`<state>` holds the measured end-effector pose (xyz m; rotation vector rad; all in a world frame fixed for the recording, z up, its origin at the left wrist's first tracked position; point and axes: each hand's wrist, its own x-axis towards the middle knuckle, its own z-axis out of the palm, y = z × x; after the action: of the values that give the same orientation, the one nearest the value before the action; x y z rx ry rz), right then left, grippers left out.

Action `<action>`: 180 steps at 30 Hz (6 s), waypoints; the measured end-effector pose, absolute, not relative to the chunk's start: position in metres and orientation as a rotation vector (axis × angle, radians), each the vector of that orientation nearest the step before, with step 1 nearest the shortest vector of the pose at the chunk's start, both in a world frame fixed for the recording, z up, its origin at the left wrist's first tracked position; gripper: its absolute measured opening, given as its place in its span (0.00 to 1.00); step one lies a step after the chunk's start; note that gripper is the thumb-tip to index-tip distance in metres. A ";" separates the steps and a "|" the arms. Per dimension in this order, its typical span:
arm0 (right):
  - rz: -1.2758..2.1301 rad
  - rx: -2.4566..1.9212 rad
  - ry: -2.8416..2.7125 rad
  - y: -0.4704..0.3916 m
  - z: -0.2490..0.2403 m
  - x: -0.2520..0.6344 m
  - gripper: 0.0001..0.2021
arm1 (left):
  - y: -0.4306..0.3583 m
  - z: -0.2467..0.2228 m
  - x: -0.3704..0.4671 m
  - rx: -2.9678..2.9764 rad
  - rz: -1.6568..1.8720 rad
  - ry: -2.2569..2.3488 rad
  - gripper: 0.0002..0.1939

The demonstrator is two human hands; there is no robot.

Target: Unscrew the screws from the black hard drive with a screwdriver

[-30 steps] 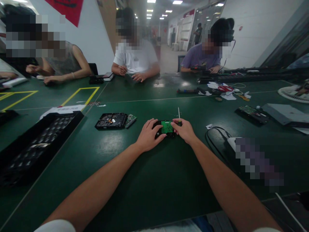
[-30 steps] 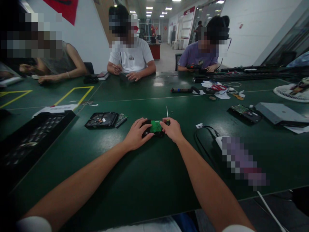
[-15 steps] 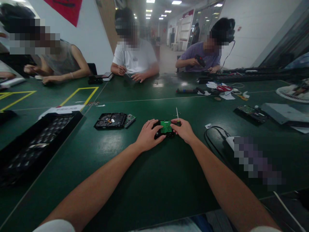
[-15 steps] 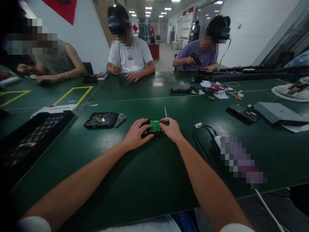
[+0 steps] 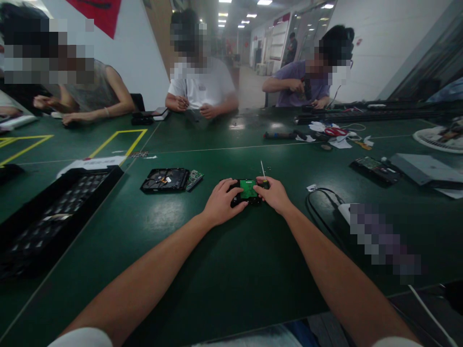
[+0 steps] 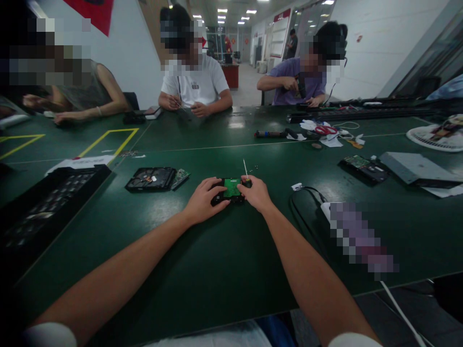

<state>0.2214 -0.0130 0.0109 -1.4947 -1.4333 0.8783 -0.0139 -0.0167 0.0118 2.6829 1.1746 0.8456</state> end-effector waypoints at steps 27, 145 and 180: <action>0.897 -1.494 -1.475 -0.011 0.011 0.222 0.16 | -0.022 0.015 -0.003 2.786 0.747 1.206 0.25; 0.156 -2.074 -2.116 0.097 0.036 0.269 0.09 | -0.035 0.021 0.011 2.894 0.683 1.063 0.19; 0.355 -1.984 -1.806 0.075 0.027 0.300 0.11 | -0.037 0.024 0.012 2.897 0.681 1.063 0.18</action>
<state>0.3001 0.0748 0.0273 -1.9843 -1.8065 0.3549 0.0124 -0.0373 0.0235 2.8969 1.0630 0.6813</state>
